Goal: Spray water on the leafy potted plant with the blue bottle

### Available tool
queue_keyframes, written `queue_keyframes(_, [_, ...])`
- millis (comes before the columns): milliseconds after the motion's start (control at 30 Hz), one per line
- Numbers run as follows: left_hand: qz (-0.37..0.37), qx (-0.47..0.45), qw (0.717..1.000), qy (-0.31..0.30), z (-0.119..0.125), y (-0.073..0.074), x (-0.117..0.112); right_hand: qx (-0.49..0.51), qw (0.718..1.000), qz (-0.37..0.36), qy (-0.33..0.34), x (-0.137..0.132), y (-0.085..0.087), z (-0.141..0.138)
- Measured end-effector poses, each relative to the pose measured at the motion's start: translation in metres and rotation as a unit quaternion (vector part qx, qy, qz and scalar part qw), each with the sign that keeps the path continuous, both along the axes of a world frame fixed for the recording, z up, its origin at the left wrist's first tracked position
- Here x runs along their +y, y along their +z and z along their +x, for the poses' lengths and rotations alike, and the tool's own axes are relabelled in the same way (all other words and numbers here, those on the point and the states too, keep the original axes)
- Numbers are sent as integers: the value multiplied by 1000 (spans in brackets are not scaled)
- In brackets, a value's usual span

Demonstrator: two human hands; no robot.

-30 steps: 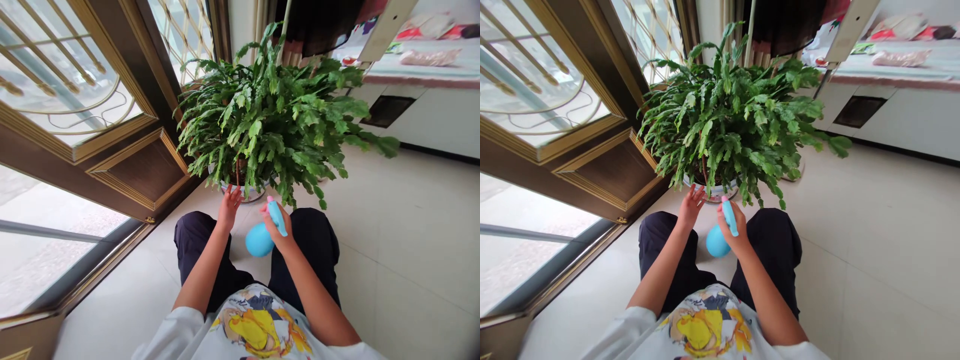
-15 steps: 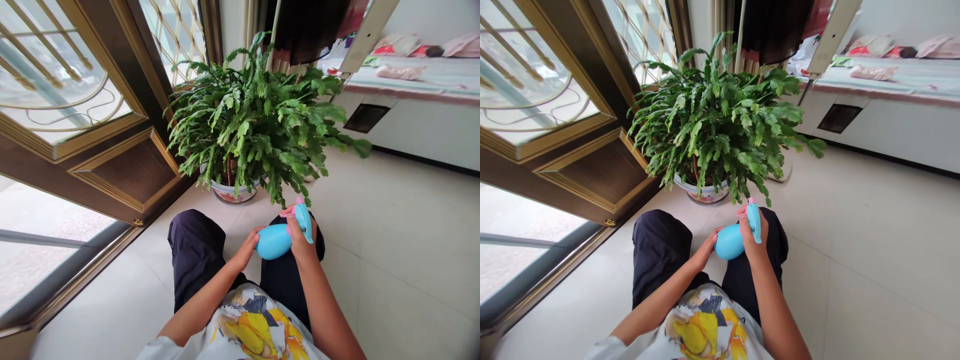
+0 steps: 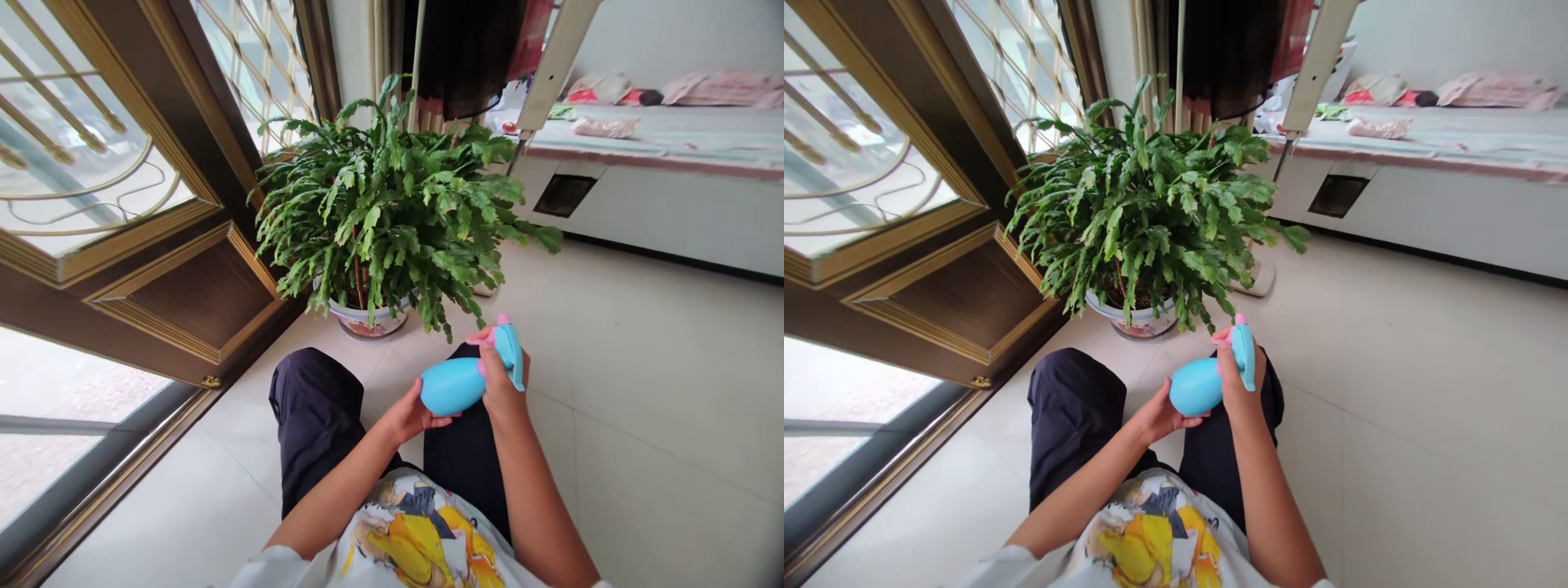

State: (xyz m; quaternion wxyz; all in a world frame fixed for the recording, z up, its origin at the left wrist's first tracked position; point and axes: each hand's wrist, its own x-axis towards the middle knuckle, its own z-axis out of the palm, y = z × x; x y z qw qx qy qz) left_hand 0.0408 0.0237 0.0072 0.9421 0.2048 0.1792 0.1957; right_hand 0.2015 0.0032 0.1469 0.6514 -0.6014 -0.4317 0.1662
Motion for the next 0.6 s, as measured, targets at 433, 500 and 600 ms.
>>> queue_keyframes(433, [-25, -12, 1000, -9, 8, -14, -6, 39, 998, -43, -11, -6, -1, 2])
queue_keyframes(500, [-26, -3, 1000, -15, 9, -16, -7, 64, 996, -55, -19, -7, -6, 5])
queue_keyframes(600, [-41, 9, 999, -21, 11, -23, -7, 94, 993, -61, -22, -1, -22, 13])
